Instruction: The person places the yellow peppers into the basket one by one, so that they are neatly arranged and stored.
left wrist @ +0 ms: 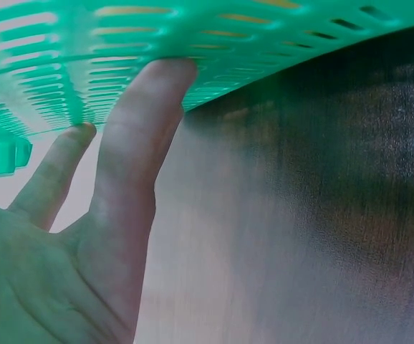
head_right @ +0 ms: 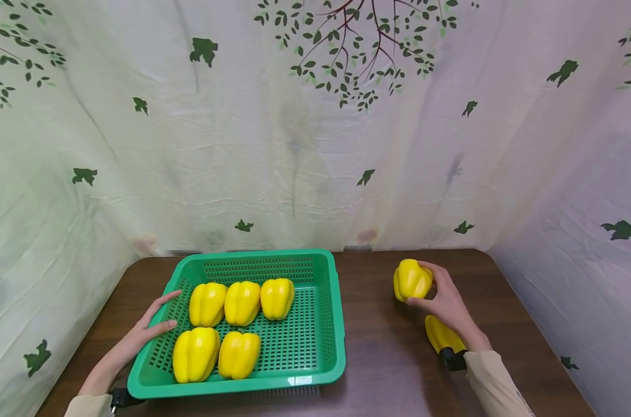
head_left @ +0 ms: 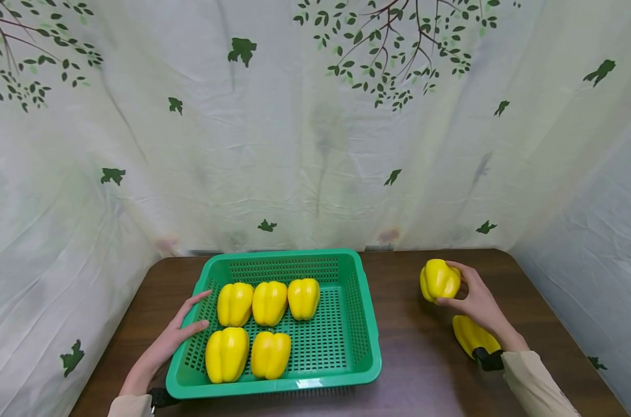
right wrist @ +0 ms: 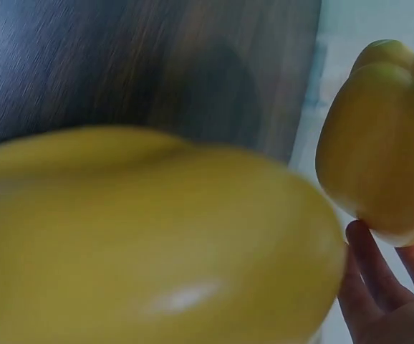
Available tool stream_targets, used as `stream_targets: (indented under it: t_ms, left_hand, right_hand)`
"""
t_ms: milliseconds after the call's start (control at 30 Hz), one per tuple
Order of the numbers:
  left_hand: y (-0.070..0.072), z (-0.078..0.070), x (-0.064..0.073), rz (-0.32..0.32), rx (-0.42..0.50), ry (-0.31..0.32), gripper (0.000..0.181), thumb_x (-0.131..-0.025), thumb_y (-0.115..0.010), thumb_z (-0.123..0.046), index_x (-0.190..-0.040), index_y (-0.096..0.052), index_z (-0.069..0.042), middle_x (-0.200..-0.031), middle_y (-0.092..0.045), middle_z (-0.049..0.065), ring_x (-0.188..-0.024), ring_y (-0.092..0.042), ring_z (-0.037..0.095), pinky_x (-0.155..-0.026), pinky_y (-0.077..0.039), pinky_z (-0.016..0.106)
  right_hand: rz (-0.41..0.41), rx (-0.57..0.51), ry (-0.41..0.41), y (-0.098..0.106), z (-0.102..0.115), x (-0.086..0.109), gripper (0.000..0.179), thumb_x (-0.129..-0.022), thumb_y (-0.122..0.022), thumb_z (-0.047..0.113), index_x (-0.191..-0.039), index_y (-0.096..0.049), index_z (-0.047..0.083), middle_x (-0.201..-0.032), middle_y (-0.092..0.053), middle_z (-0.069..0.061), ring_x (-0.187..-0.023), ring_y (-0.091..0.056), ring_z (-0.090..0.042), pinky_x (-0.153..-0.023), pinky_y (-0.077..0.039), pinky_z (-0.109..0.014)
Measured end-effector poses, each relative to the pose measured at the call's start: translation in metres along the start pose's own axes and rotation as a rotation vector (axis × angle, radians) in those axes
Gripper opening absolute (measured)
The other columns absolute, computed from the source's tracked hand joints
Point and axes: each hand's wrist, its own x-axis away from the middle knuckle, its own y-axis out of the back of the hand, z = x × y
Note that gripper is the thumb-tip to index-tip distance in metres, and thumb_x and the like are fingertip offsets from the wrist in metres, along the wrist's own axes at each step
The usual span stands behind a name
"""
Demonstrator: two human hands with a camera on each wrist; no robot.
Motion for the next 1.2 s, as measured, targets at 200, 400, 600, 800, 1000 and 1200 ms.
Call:
stream_targets:
  t_ms: [200,400,600,800,1000,1200]
  left_hand:
    - [0.0,0.002,0.0,0.002,0.009,0.033,0.06,-0.1,-0.049,-0.02,-0.15,-0.017,-0.013,-0.154,0.001,0.023,-0.132,-0.018,0.043,-0.097,-0.034,0.056]
    - [0.0,0.003,0.0,-0.003,0.014,0.049,0.06,-0.1,-0.049,-0.021,-0.15,-0.017,-0.013,-0.154,0.001,0.023,-0.131,-0.021,0.044,-0.097,-0.037,0.053]
    - [-0.001,0.004,0.0,-0.006,-0.003,0.032,0.06,-0.1,-0.049,-0.021,-0.15,-0.018,-0.013,-0.154,0.001,0.023,-0.133,-0.014,0.044,-0.098,-0.03,0.062]
    - [0.0,0.004,-0.001,-0.005,-0.004,0.028,0.061,-0.1,-0.05,-0.021,-0.15,-0.017,-0.012,-0.154,0.001,0.024,-0.133,-0.014,0.045,-0.098,-0.03,0.063]
    - [0.0,0.004,0.0,-0.004,0.017,0.049,0.061,-0.1,-0.05,-0.021,-0.15,-0.017,-0.013,-0.154,0.001,0.023,-0.131,-0.02,0.043,-0.097,-0.036,0.055]
    - [0.0,0.003,0.0,-0.001,0.022,0.054,0.061,-0.1,-0.05,-0.022,-0.15,-0.017,-0.014,-0.154,0.001,0.022,-0.131,-0.021,0.044,-0.096,-0.037,0.055]
  right_hand:
    - [-0.002,-0.005,0.047,-0.006,0.012,-0.002,0.083,-0.078,-0.081,0.028,-0.143,-0.035,0.004,-0.136,-0.036,-0.021,-0.114,-0.044,-0.035,-0.093,-0.041,-0.053]
    - [-0.005,-0.025,0.096,-0.009,0.026,-0.004,0.082,-0.078,-0.081,0.028,-0.143,-0.036,0.007,-0.136,-0.037,-0.017,-0.115,-0.044,-0.032,-0.094,-0.043,-0.039]
    - [-0.007,-0.033,0.141,-0.011,0.039,-0.006,0.081,-0.077,-0.082,0.025,-0.143,-0.038,0.008,-0.136,-0.038,-0.014,-0.116,-0.043,-0.03,-0.093,-0.041,-0.025]
    - [-0.001,-0.033,0.153,-0.014,0.051,-0.005,0.081,-0.077,-0.082,0.025,-0.143,-0.038,0.009,-0.137,-0.038,-0.013,-0.116,-0.044,-0.028,-0.095,-0.042,-0.036]
    - [-0.018,-0.05,0.216,-0.021,0.062,-0.003,0.08,-0.076,-0.083,0.02,-0.143,-0.04,0.011,-0.134,-0.04,-0.011,-0.114,-0.045,-0.026,-0.091,-0.039,-0.017]
    - [-0.014,-0.066,0.254,-0.027,0.075,-0.001,0.081,-0.073,-0.085,0.019,-0.141,-0.041,0.011,-0.134,-0.041,-0.01,-0.115,-0.044,-0.025,-0.093,-0.038,-0.016]
